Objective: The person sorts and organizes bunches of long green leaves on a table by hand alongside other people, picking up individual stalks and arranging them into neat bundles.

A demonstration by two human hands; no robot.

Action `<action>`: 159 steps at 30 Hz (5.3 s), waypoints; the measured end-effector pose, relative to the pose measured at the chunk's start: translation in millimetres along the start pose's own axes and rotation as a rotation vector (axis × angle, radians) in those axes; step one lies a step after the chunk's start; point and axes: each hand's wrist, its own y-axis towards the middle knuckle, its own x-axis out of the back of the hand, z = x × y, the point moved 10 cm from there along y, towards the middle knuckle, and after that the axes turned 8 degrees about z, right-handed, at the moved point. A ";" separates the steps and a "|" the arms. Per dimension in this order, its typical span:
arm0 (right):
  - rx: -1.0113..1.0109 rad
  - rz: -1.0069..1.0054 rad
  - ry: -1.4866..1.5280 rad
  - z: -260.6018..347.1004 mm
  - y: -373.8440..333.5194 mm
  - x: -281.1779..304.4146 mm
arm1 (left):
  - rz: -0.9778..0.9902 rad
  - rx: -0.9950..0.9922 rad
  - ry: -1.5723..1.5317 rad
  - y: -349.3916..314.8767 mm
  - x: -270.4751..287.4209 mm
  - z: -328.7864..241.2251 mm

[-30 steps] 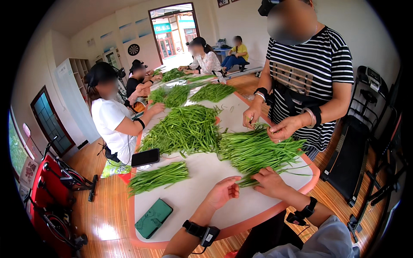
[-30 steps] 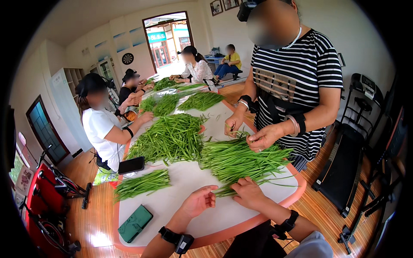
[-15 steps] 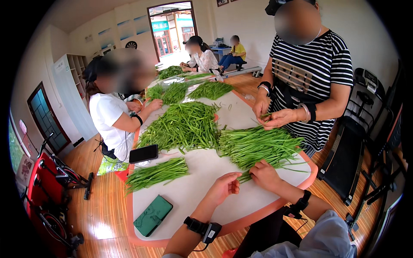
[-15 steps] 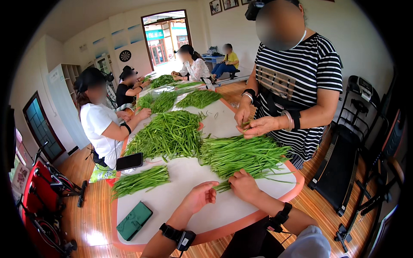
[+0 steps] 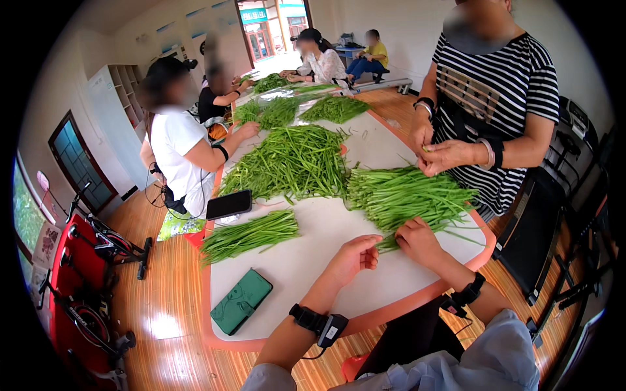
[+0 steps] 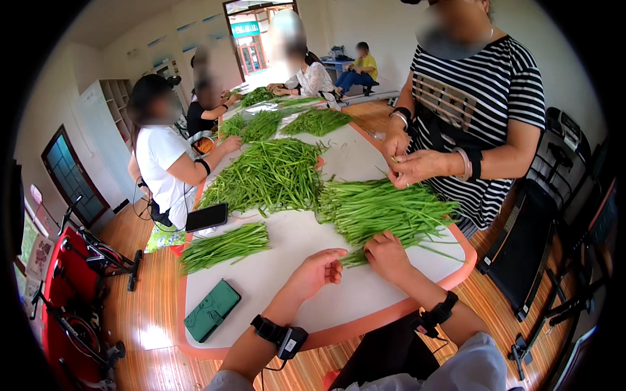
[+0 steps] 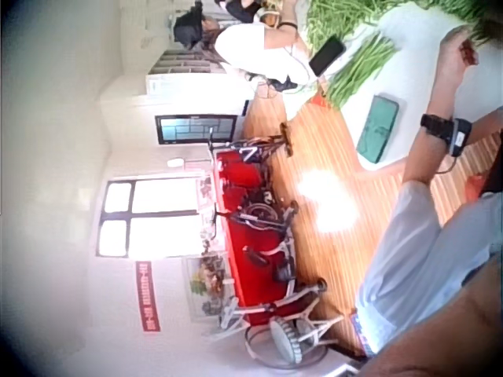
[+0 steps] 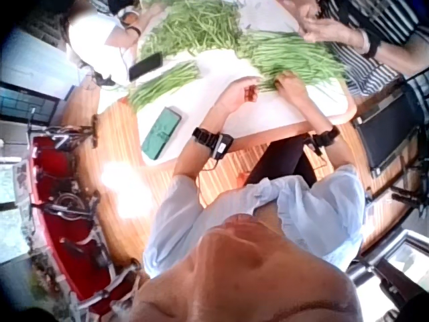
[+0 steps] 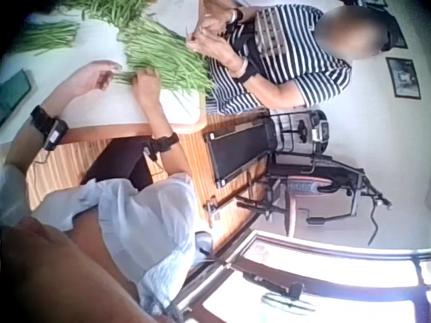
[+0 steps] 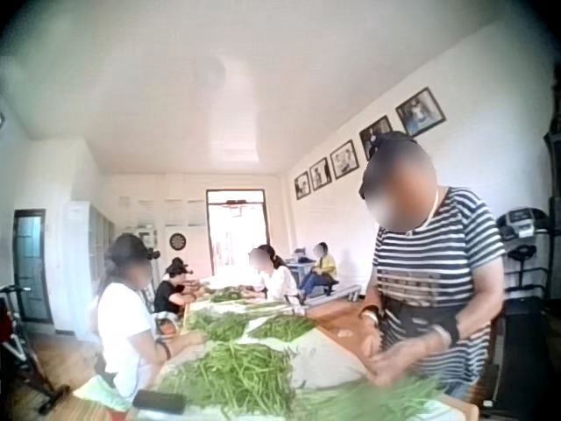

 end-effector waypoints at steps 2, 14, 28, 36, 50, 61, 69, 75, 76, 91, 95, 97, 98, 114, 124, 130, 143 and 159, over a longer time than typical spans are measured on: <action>-0.014 -0.017 0.029 -4.7 -2.3 0.2 | -0.001 -0.013 0.006 2.0 -0.6 -3.9; 0.027 -0.047 0.096 0.0 -6.3 -3.7 | -0.230 -0.070 -0.007 -10.3 26.8 -18.5; 0.024 0.072 0.087 17.3 8.0 -12.0 | -0.150 -0.055 0.048 -6.2 20.2 -10.3; 0.081 0.242 0.005 42.1 26.0 -41.7 | -0.139 -0.070 0.047 -6.6 14.7 -12.9; 0.133 -0.043 0.400 37.4 37.1 10.4 | -0.212 -0.134 0.047 -10.3 34.5 -20.7; -0.092 0.174 1.031 37.8 35.1 -28.4 | -0.258 -0.157 0.172 -8.1 25.9 -23.3; -0.066 0.573 1.008 36.8 -21.6 -19.4 | -0.363 -0.273 -0.350 -18.6 63.0 -29.2; -0.187 0.388 0.768 -19.5 -37.9 4.8 | -0.316 -0.100 -0.344 -14.1 46.5 -16.7; -0.206 0.289 0.665 -23.8 -28.4 7.6 | -0.312 -0.088 -0.333 -13.2 46.2 -12.5; 0.042 0.021 0.221 17.9 35.0 -13.3 | -0.303 -0.069 -0.182 -10.4 49.9 -10.3; -0.038 -0.053 0.604 17.6 36.6 2.9 | -0.240 -0.084 -0.195 -9.1 38.3 -13.9; -0.063 -0.031 0.719 23.5 38.4 -3.9 | -0.182 -0.106 -0.182 -6.6 27.3 -17.3; -0.065 -0.029 0.726 26.6 39.2 -6.9 | -0.164 -0.119 -0.170 -5.2 22.3 -18.5; 0.055 0.651 1.008 83.7 -54.1 -12.7 | -0.569 -0.259 -0.063 -24.1 68.4 -33.4; -0.023 0.072 0.383 -1.7 -4.2 6.0 | -0.350 -0.166 -0.182 -14.2 61.4 -23.6; 0.013 0.209 0.203 18.0 18.0 -26.8 | -0.281 -0.128 -0.076 -13.8 50.2 -23.4; 0.058 -0.155 0.455 24.9 22.7 24.9 | -0.233 -0.067 -0.046 -11.2 40.0 -20.7; -0.099 0.043 1.125 29.0 39.2 -38.9 | -0.148 -0.152 -0.081 -10.1 25.3 -29.9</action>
